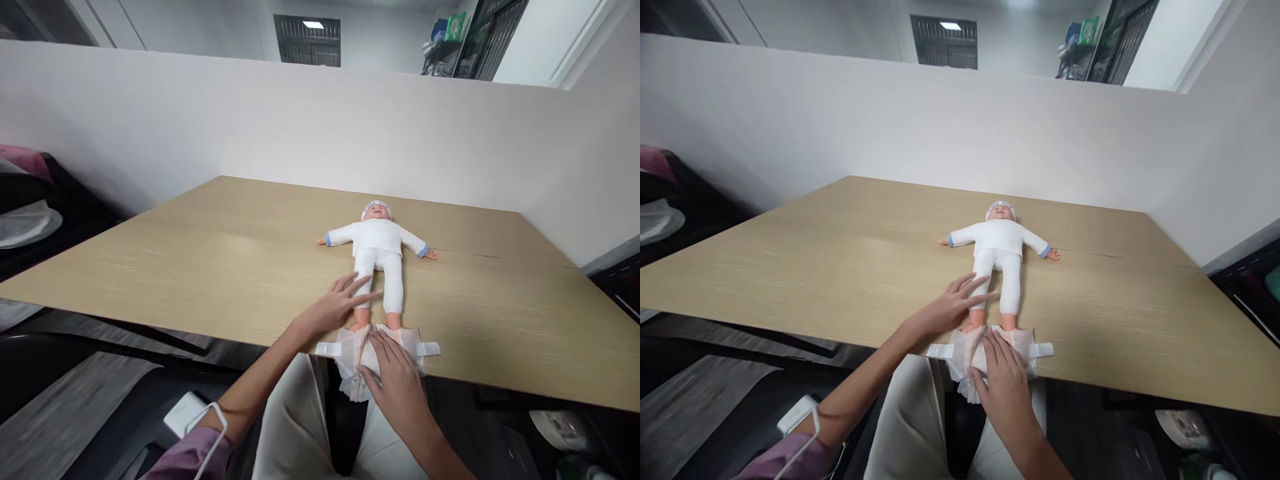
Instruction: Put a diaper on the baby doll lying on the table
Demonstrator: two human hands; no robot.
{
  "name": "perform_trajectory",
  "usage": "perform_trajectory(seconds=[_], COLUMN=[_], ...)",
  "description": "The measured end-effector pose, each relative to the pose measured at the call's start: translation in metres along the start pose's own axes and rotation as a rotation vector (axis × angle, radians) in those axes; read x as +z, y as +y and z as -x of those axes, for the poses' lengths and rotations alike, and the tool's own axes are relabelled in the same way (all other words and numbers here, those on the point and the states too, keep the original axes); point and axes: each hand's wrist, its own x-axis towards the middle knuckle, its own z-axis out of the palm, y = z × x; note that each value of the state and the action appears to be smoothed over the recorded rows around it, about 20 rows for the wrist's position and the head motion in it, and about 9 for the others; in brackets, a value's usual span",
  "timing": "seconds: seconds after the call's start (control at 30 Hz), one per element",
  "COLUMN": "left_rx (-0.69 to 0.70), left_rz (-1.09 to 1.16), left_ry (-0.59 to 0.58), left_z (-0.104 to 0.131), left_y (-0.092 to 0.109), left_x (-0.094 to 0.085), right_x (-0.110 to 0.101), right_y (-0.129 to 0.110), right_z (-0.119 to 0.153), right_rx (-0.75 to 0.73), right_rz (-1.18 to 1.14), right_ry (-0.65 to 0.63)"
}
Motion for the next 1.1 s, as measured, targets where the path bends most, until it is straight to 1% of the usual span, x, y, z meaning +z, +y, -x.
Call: perform_trajectory(seconds=[0.07,0.13,0.27,0.33,0.43,0.6,0.7,0.8,0.93,1.03,1.1], left_rx=[0.093,0.183,0.384,0.44,0.459,0.439,0.47,0.489,0.444,0.402,0.377], left_rz=[-0.095,-0.148,-0.129,-0.111,-0.138,-0.209,-0.177,-0.032,0.256,0.428,0.515], left_ry=[-0.053,-0.122,-0.259,-0.282,-0.234,-0.124,-0.097,-0.067,-0.015,0.03,0.072], left_z=[-0.009,-0.018,-0.039,-0.049,-0.06,-0.073,-0.081,-0.087,-0.098,-0.107,-0.114], left_y=[-0.004,-0.003,-0.001,-0.002,0.0,0.011,0.011,0.004,-0.004,-0.008,-0.01], left_x=[0.004,0.003,-0.003,-0.003,0.003,0.015,0.015,0.002,-0.032,-0.059,-0.072], right_x=[-0.002,-0.005,-0.017,-0.022,-0.023,-0.018,-0.019,-0.022,-0.022,-0.02,-0.018], right_y=[0.002,0.003,0.004,0.004,0.005,0.009,0.012,0.018,0.032,0.045,0.052], right_z=[0.0,0.0,0.001,0.0,0.0,0.003,0.005,0.003,-0.009,-0.026,-0.04], right_rx=[-0.029,-0.056,-0.064,-0.065,-0.077,-0.086,-0.088,-0.083,-0.087,-0.105,-0.115], right_rz=[0.02,0.026,-0.002,-0.023,-0.026,0.003,0.01,0.02,0.023,-0.011,-0.032], right_ry=[-0.022,-0.047,-0.112,-0.145,-0.168,-0.187,-0.212,-0.24,-0.268,-0.31,-0.336])
